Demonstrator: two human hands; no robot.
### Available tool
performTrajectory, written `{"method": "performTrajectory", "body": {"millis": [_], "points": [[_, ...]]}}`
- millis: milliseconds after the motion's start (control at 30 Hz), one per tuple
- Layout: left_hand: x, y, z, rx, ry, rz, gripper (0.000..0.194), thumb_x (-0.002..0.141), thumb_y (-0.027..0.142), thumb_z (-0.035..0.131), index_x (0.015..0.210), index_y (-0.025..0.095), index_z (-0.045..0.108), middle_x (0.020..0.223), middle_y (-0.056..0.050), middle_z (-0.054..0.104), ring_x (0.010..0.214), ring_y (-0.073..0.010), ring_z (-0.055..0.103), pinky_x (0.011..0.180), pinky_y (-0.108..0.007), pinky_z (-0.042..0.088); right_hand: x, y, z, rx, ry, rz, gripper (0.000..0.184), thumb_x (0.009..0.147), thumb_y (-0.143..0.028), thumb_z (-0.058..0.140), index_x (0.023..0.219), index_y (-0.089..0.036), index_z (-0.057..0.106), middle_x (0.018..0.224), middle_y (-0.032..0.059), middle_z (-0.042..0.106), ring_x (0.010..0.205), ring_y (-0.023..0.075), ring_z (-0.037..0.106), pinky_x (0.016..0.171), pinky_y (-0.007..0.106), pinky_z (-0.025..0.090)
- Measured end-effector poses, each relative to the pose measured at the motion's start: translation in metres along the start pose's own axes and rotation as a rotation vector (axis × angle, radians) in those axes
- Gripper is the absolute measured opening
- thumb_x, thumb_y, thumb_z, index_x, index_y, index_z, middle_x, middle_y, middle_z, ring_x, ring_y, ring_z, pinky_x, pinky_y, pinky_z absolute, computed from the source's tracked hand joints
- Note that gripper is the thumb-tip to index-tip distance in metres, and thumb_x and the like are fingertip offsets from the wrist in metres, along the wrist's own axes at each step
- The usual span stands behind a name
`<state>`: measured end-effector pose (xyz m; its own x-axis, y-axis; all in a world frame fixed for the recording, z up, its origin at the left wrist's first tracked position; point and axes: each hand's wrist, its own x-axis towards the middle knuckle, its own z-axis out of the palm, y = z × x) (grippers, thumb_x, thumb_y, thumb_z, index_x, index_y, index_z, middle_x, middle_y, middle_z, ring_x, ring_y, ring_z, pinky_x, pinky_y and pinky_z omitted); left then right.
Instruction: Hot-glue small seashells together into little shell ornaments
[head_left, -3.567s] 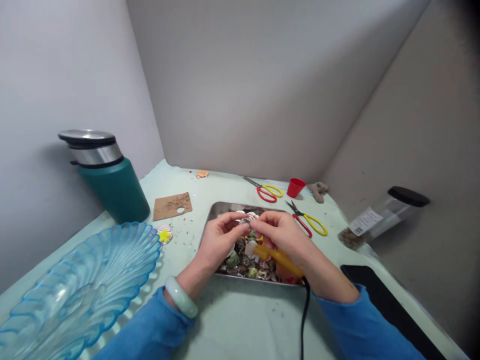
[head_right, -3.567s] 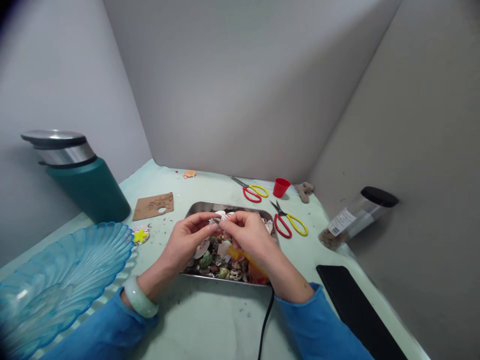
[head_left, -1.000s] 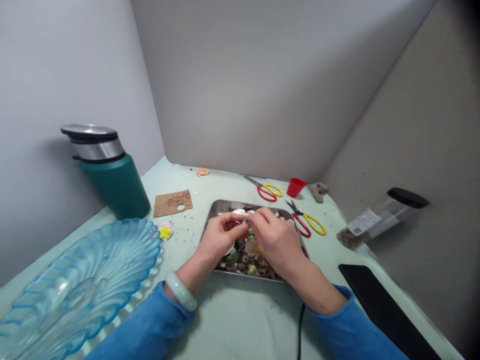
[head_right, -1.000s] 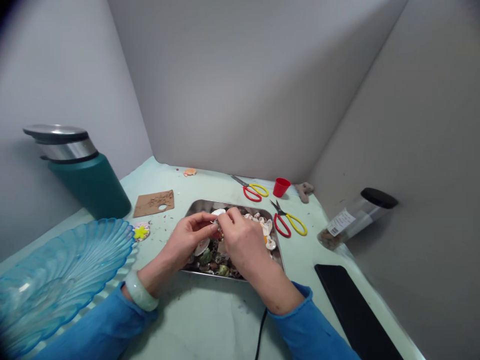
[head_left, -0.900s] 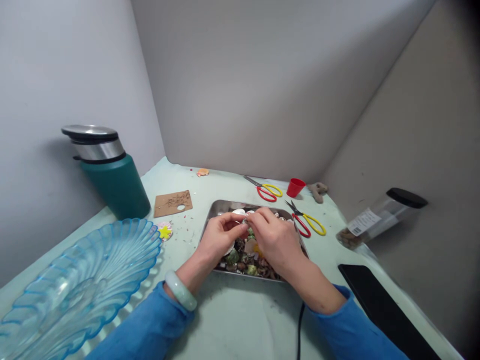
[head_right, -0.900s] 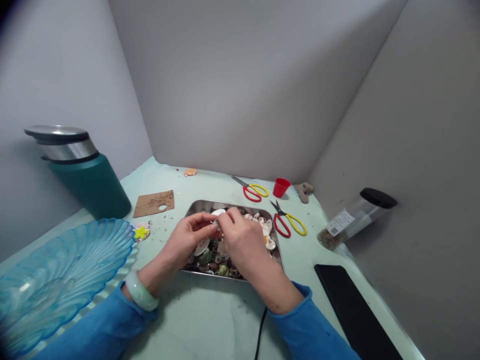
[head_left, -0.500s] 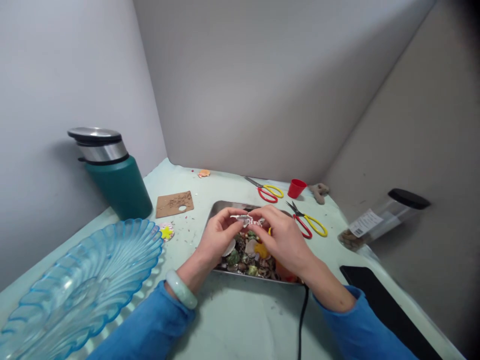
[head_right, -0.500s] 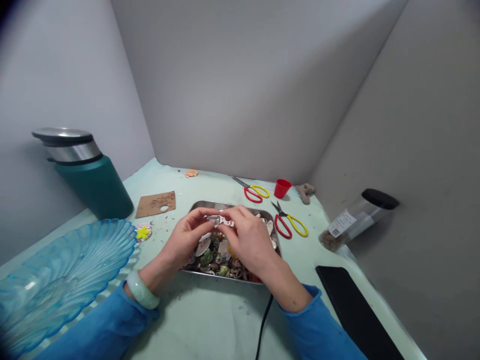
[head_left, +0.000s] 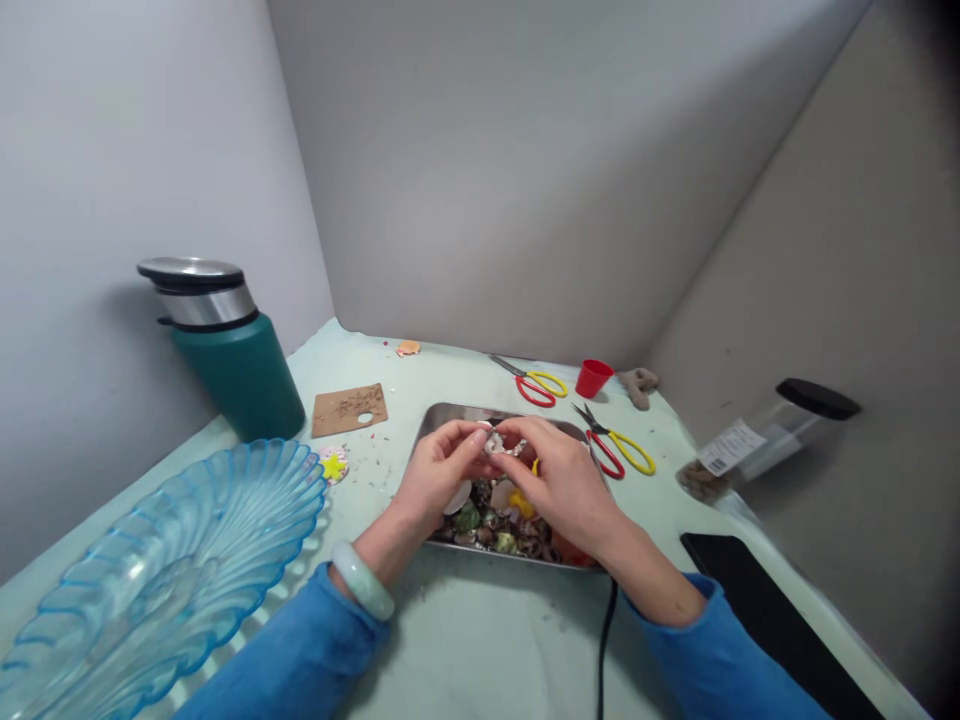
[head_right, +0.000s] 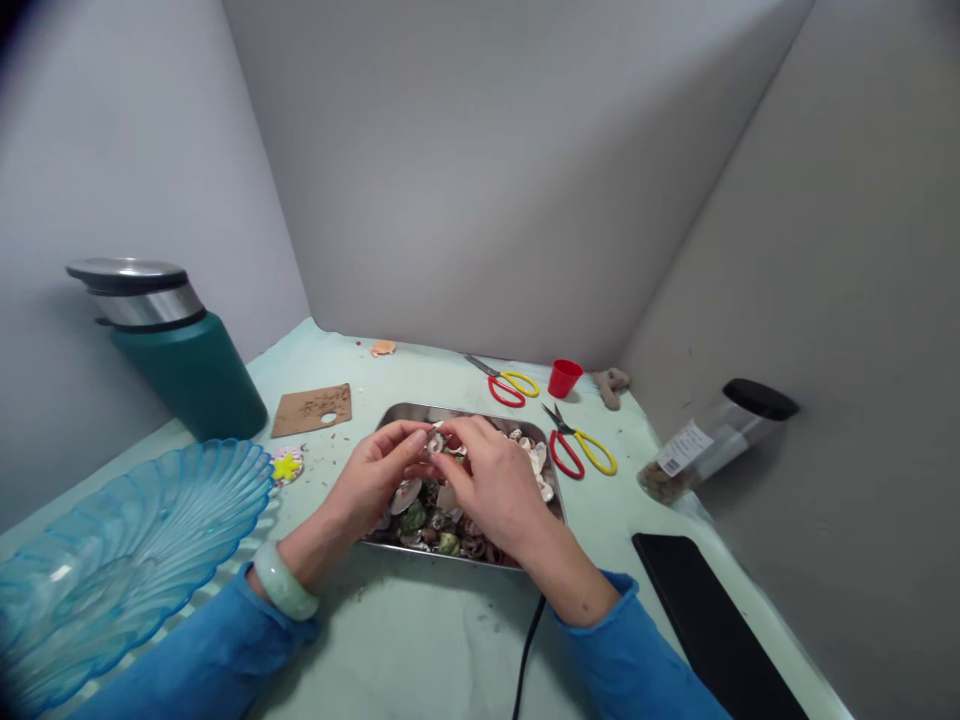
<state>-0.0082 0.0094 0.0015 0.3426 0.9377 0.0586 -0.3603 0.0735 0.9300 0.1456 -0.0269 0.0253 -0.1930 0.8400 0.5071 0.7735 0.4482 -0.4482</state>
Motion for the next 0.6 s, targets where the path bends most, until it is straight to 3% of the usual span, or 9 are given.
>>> {"method": "performTrajectory", "body": {"millis": [300, 600], "points": [[0.0023, -0.0048, -0.0034, -0.016, 0.019, -0.014, 0.029, 0.071, 0.036, 0.073, 0.085, 0.013, 0.062, 0.076, -0.004, 0.069, 0.064, -0.0136, 0.065, 0.065, -0.027, 0.055, 0.003, 0.0024, -0.0058, 0.141, -0.088, 0.048, 0.023, 0.087, -0.016, 0.053, 0.106, -0.024, 0.065, 0.093, 0.0009, 0.066, 0.07, 0.0126, 0.06, 0.066, 0.026, 0.045], [0.0006, -0.0021, 0.0008, -0.004, 0.042, -0.014, 0.028, 0.068, 0.032, 0.075, 0.082, 0.012, 0.062, 0.078, -0.004, 0.07, 0.064, -0.0132, 0.065, 0.065, -0.027, 0.055, 0.0029, -0.0006, -0.0042, 0.152, -0.069, 0.064, 0.021, 0.087, -0.02, 0.056, 0.106, -0.023, 0.065, 0.096, 0.0017, 0.067, 0.076, 0.0138, 0.061, 0.069, 0.027, 0.046]]}}
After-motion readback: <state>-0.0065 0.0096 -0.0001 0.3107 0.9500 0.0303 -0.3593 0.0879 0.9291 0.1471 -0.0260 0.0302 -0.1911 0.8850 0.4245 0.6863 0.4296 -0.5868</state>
